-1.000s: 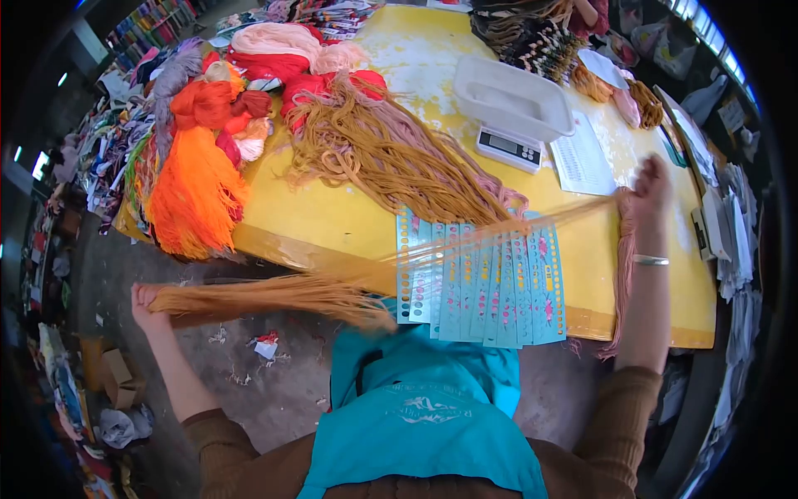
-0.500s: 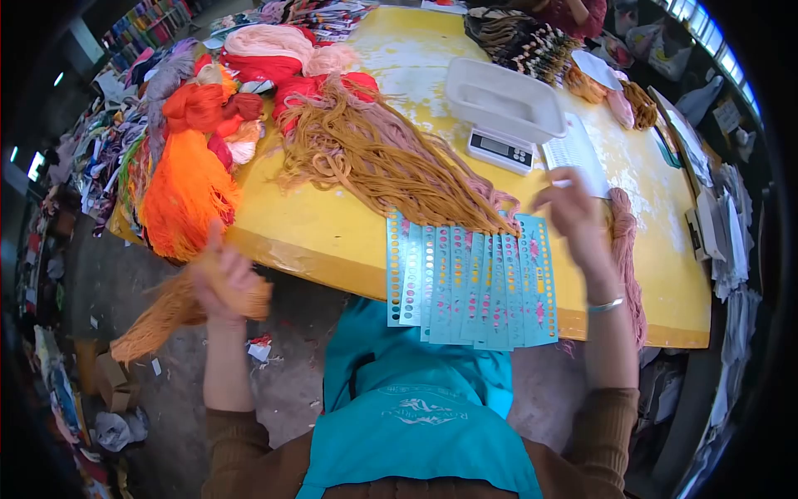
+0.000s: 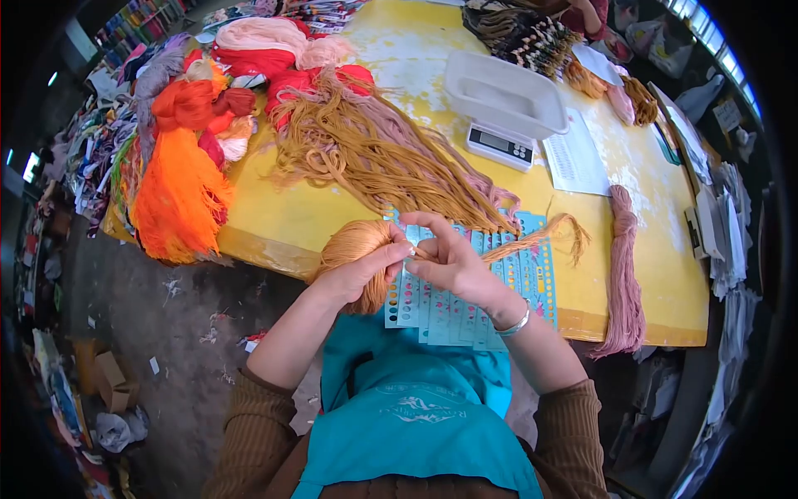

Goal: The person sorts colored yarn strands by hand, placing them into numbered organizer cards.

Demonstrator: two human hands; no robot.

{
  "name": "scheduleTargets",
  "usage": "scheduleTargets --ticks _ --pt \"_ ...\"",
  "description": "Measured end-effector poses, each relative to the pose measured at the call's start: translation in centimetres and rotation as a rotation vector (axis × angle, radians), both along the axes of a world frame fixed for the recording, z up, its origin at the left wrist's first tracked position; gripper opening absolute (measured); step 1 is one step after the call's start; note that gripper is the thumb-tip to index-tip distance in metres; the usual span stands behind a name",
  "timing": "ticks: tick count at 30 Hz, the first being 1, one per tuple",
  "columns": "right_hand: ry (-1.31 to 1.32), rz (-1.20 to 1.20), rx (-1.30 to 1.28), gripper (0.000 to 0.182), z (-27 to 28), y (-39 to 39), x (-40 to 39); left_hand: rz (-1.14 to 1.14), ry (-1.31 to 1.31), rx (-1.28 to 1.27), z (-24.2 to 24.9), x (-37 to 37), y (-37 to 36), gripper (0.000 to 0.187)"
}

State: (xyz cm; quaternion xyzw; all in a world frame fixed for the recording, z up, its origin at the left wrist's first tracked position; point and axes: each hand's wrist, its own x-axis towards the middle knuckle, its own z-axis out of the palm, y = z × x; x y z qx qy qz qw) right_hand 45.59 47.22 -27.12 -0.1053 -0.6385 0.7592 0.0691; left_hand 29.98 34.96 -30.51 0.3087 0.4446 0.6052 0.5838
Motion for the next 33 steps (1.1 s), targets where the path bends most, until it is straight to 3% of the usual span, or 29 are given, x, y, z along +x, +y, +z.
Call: scheduleTargets --ticks 1,3,4,6,7,9,13,15,20,26,32,33 --pt "-0.001 -0.001 -0.001 0.053 -0.4 -0.2 -0.2 0.056 -0.04 -0.018 -0.2 0.1 0.3 0.019" --pt "-0.097 -0.258 0.404 0.032 -1.9 -0.4 -0.8 0.112 -0.078 -0.036 -0.9 -0.1 0.9 0.018" --pt "-0.098 -0.258 0.403 0.032 -2.9 -0.3 -1.3 0.139 -0.061 -0.076 -1.5 -0.3 1.2 0.018" --pt "0.255 -0.519 0.85 0.012 -5.2 0.3 -2.3 0.166 -0.045 -0.116 -2.7 -0.8 1.9 0.019" --pt "0.254 -0.519 0.849 0.012 -6.0 0.7 -2.7 0.208 -0.007 -0.163 -3.2 -0.9 2.3 0.02" --pt "-0.024 -0.622 0.488 0.01 -7.4 1.7 -3.2 0.251 0.027 -0.214 -3.6 -1.0 2.9 0.023" --pt "-0.086 -0.582 0.339 0.011 -9.5 3.1 -3.5 0.241 0.017 -0.419 -3.2 -1.2 3.5 0.032" --pt "-0.087 -0.553 0.332 0.01 -9.7 3.1 -3.4 0.194 0.025 -0.473 -3.2 -1.2 3.7 0.036" --pt "-0.075 -0.461 0.316 0.008 -9.2 3.2 -3.3 0.163 0.032 -0.455 -6.3 -2.6 4.5 0.025" --pt "-0.127 -0.528 0.499 0.01 -8.7 2.6 -3.3 0.15 0.078 -0.335 -6.7 -1.7 4.9 0.016" --pt "-0.117 -0.697 0.541 0.009 -9.3 2.6 -3.7 0.159 0.134 -0.346 -6.4 -2.0 3.9 0.031" --pt "-0.065 -0.69 0.656 0.009 -9.2 2.7 -3.6 0.159 0.134 -0.346 -6.1 -2.0 3.9 0.031"
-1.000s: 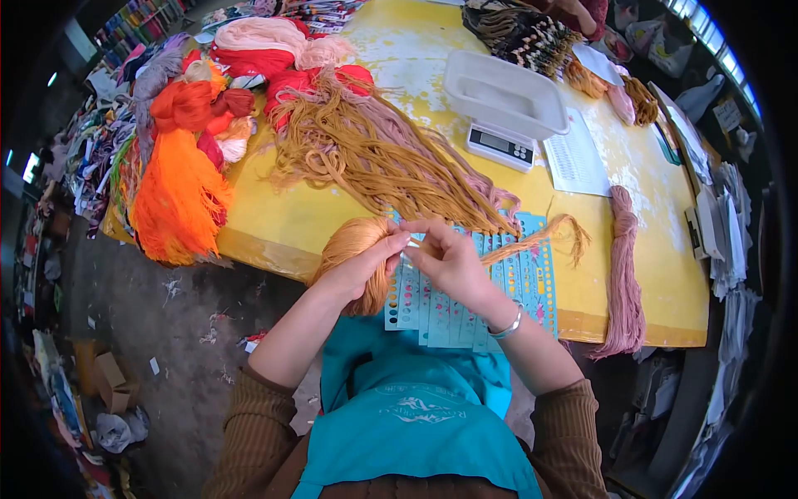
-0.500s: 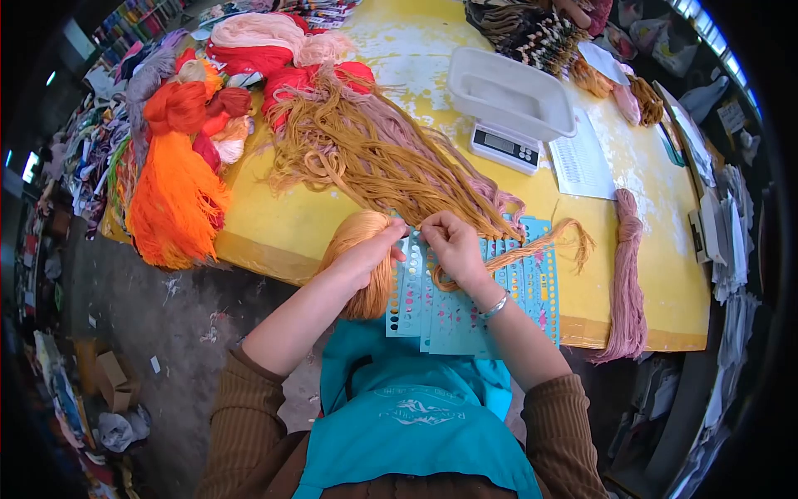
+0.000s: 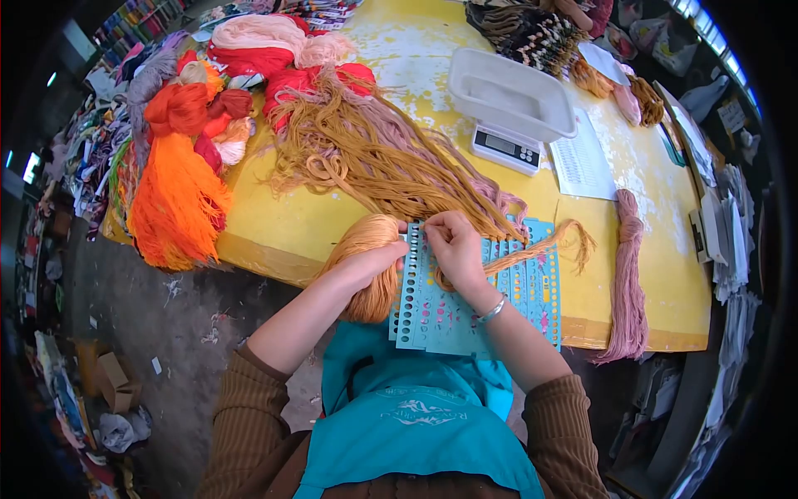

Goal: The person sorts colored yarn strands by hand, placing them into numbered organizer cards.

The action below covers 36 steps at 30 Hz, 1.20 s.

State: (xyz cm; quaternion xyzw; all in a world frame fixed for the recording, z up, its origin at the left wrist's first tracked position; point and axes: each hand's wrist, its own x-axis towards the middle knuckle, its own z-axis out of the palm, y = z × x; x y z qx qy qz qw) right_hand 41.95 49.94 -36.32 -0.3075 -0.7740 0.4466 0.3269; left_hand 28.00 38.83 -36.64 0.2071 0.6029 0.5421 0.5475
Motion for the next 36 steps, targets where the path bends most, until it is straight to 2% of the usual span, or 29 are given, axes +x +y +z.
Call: scheduleTargets --ticks 1,2,4,7,12,14,16,21,24,25,27,28,29,31,34,36 --pt "0.005 0.019 0.122 0.008 0.2 0.1 0.0 -0.002 -0.01 0.014 0.4 0.1 -0.1 0.034" --pt "0.005 0.02 0.122 0.008 0.4 0.0 0.0 -0.005 -0.02 0.028 0.6 0.1 -0.1 0.038" --pt "-0.137 0.029 -0.069 0.008 1.0 -0.1 -0.2 -0.015 -0.032 0.0 0.5 -0.1 0.4 0.033" --pt "-0.166 0.039 0.033 0.009 0.8 0.1 -0.7 -0.014 -0.067 -0.043 0.8 -0.4 1.2 0.027" --pt "-0.196 0.089 0.017 0.009 0.4 0.8 -0.9 -0.056 -0.096 -0.05 0.1 -0.9 2.0 0.021" --pt "-0.188 0.118 -0.013 0.009 -0.3 1.3 -0.9 -0.07 -0.092 -0.053 -0.3 -1.0 2.1 0.013" --pt "-0.065 0.201 -0.143 0.01 -0.9 1.7 -0.9 -0.082 -0.076 -0.088 -0.3 -1.0 2.5 0.012" --pt "-0.147 0.264 -0.161 0.009 -0.6 1.9 -0.7 -0.107 -0.053 -0.123 -1.3 -1.2 2.1 0.018" --pt "-0.244 0.245 -0.129 0.011 0.4 1.9 -0.8 -0.218 0.452 -0.065 -0.8 -2.6 0.7 0.025" --pt "-0.301 0.239 -0.126 0.013 0.5 1.9 -0.9 -0.217 0.453 -0.068 -0.7 -3.1 0.4 0.025" --pt "-0.293 0.236 -0.106 0.014 0.4 1.8 -0.9 -0.219 0.54 -0.308 -0.1 -4.0 -0.2 0.029" --pt "-0.289 0.229 -0.084 0.015 0.4 1.8 -0.9 -0.182 0.422 -0.156 -1.2 -4.3 -0.2 0.036" --pt "-0.287 0.228 -0.084 0.015 0.5 1.8 -0.9 -0.183 0.423 -0.155 -1.5 -4.5 -0.2 0.036" --pt "-0.293 0.201 -0.069 0.015 0.6 1.6 -1.0 -0.061 0.038 -0.134 -0.1 -4.1 0.1 0.039" --pt "-0.309 0.184 -0.033 0.016 1.1 1.4 -0.9 -0.023 0.021 -0.203 1.1 -3.6 0.4 0.037" --pt "-0.311 0.181 -0.04 0.017 0.9 1.4 -1.0 -0.051 0.026 -0.188 0.2 -3.8 0.4 0.034"
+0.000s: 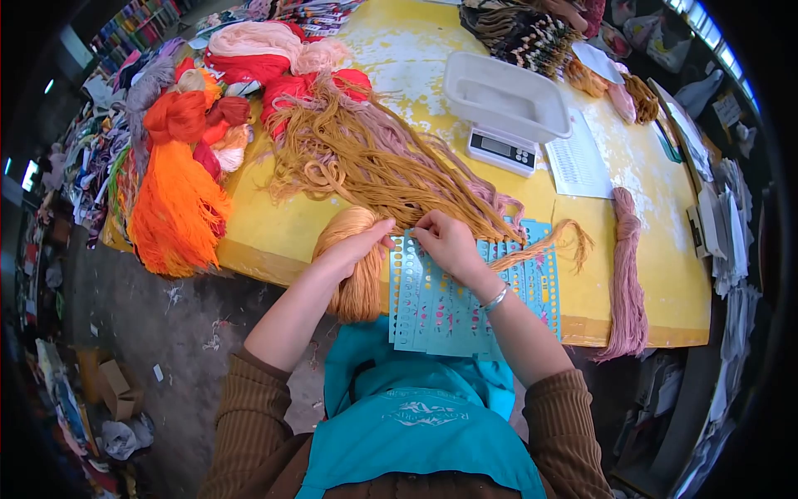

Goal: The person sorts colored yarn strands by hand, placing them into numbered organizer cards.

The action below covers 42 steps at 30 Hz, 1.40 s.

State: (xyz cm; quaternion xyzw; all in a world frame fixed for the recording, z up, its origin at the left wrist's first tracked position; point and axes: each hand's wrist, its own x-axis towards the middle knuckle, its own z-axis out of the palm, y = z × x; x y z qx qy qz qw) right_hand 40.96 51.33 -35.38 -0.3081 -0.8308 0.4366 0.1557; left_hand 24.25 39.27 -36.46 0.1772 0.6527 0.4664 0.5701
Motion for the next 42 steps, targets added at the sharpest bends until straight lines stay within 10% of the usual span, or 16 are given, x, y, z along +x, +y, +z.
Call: scheduleTargets --ticks 18,25,28,32,34,42 --pt "-0.172 -0.073 0.117 0.039 0.6 -0.4 -1.1 -0.142 -0.272 0.175 1.9 1.2 0.5 0.033" --pt "0.067 0.057 -0.364 0.034 -0.5 1.3 -0.5 -0.21 0.005 0.25 -2.5 1.5 0.7 0.026" --pt "0.094 0.08 -0.505 0.029 0.4 1.4 -0.1 -0.347 0.676 -0.038 1.1 2.6 0.8 0.047" --pt "-0.014 0.083 -0.399 0.033 0.8 1.3 -0.3 -0.261 1.184 0.196 -1.8 2.1 0.8 0.036" --pt "-0.023 0.072 -0.328 0.041 0.9 1.2 -0.6 -0.166 -0.29 0.21 0.9 0.2 1.1 0.023" --pt "-0.215 0.098 -0.179 0.054 1.6 1.2 -0.8 0.574 -0.73 0.926 2.2 -10.2 -7.9 0.009"
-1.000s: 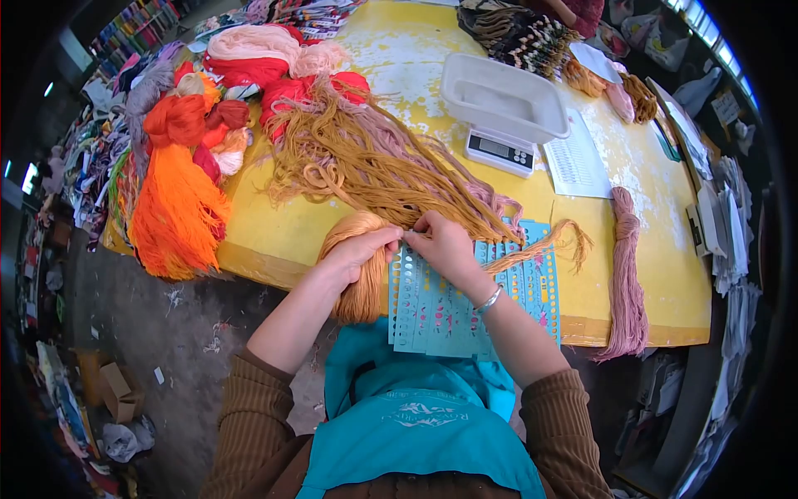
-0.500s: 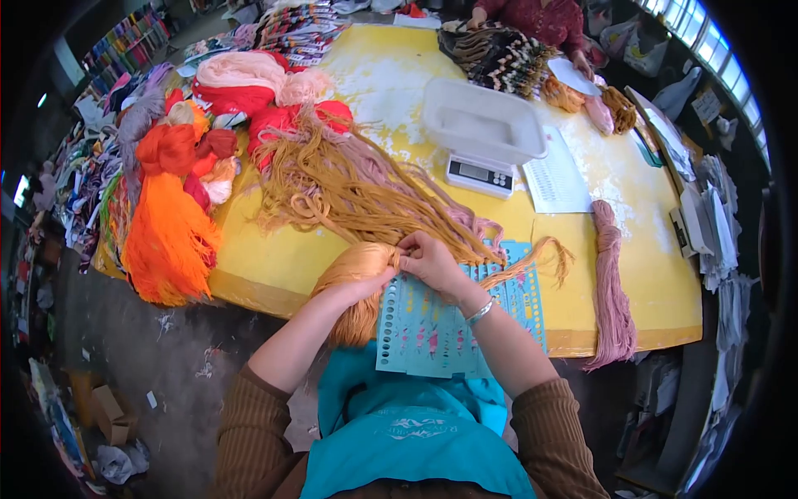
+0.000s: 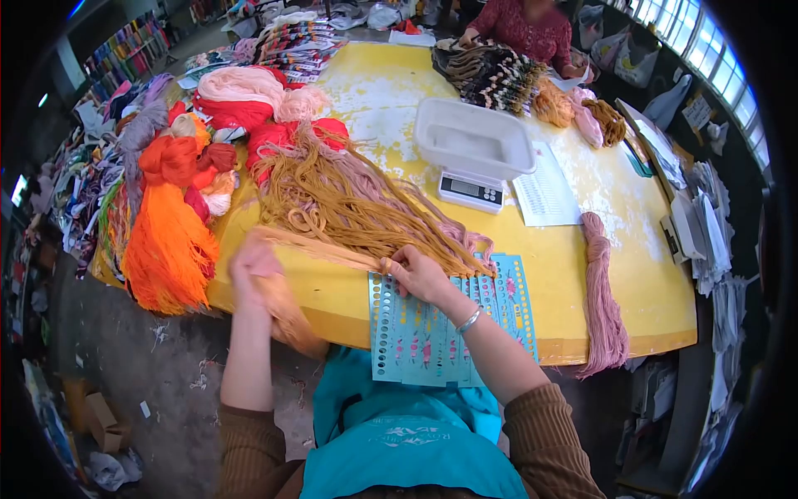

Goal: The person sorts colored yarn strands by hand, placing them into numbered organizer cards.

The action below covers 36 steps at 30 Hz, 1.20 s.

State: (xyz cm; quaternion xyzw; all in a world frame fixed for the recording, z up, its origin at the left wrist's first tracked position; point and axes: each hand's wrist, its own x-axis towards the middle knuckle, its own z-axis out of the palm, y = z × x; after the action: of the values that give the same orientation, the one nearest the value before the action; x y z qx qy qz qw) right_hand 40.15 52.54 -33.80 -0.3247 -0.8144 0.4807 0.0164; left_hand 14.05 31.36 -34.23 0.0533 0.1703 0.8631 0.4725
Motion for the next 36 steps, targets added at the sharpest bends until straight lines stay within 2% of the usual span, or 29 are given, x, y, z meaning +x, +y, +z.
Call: scheduleTargets --ticks 2,3,5,6,8,10,12,13,14,16,17,21,23,24,25,27,28,31,32,34,36 --pt "-0.008 0.002 0.008 0.054 -0.2 -0.2 -0.1 0.224 0.0 0.226 2.1 -2.2 -2.4 0.014" --pt "-0.012 -0.006 0.022 0.051 -0.4 -0.2 -0.1 0.226 0.0 0.225 3.1 -2.0 -2.5 0.014" --pt "-0.016 -0.01 0.034 0.049 -0.5 -0.2 -0.2 0.464 0.103 -0.131 4.2 -1.1 -2.1 0.025" --pt "-0.013 -0.012 0.039 0.043 -0.4 -0.3 -0.1 0.382 0.305 -0.316 3.4 -0.3 -1.8 0.03" --pt "0.069 -0.032 -0.035 0.033 -0.8 -0.3 0.1 0.123 0.409 -0.609 3.3 2.5 0.1 0.028" --pt "0.204 -0.018 -0.078 0.03 -2.3 0.2 0.6 -0.087 0.725 -0.684 -0.3 3.6 1.0 0.027" --pt "0.263 -0.008 0.078 0.026 -1.4 -0.3 1.0 -0.078 1.156 -0.682 -2.5 4.6 1.5 0.032" --pt "0.274 0.005 0.189 0.023 -0.5 -0.6 1.2 -0.175 1.291 -0.874 -3.1 4.8 1.9 0.036" --pt "0.286 0.019 0.271 0.02 -0.1 -0.8 1.2 -0.174 1.282 -0.883 -3.5 5.0 2.0 0.036" --pt "0.315 0.075 0.357 0.019 -0.4 -0.8 0.9 -0.151 1.682 -0.905 -3.0 5.8 2.6 0.041" --pt "0.35 0.123 0.449 0.018 -0.5 -0.8 0.8 -0.129 1.842 -1.021 -2.4 6.3 3.3 0.042" --pt "0.306 0.157 0.597 0.012 -1.6 -1.5 -0.3 -0.129 1.904 -1.101 -1.2 6.9 4.4 0.035" --pt "0.332 0.167 0.683 0.011 -1.6 -1.6 -0.4 -0.373 2.084 -1.162 0.5 7.2 5.0 0.031" --pt "0.339 0.152 0.7 0.011 -1.6 -1.8 -0.5 -0.451 1.975 -1.17 -1.8 6.4 5.0 0.041" --pt "0.334 0.143 0.699 0.011 -1.6 -1.8 -0.6 -0.43 1.99 -1.151 -2.1 7.0 4.9 0.041" --pt "0.317 0.121 0.698 0.011 -1.7 -1.9 -0.7 -0.282 1.834 -1.437 -2.1 7.8 4.8 0.048" --pt "0.32 0.117 0.711 0.011 -1.8 -1.8 -0.6 -0.441 1.804 -1.414 -1.1 7.6 5.1 0.056" --pt "0.436 0.016 0.43 0.008 -1.9 -1.5 -0.3 -0.376 1.689 -1.315 -2.2 7.7 5.0 0.058" --pt "0.435 0.015 0.432 0.008 -2.0 -1.4 -0.1 -0.375 1.69 -1.312 -2.3 7.7 5.0 0.058" --pt "0.419 -0.038 0.182 0.008 -2.0 -1.4 0.3 -0.46 1.614 -1.308 1.4 8.7 5.2 0.057" --pt "0.413 -0.058 0.232 0.008 -2.0 -1.5 0.2 -0.494 1.694 -1.339 0.5 8.4 5.9 0.055"
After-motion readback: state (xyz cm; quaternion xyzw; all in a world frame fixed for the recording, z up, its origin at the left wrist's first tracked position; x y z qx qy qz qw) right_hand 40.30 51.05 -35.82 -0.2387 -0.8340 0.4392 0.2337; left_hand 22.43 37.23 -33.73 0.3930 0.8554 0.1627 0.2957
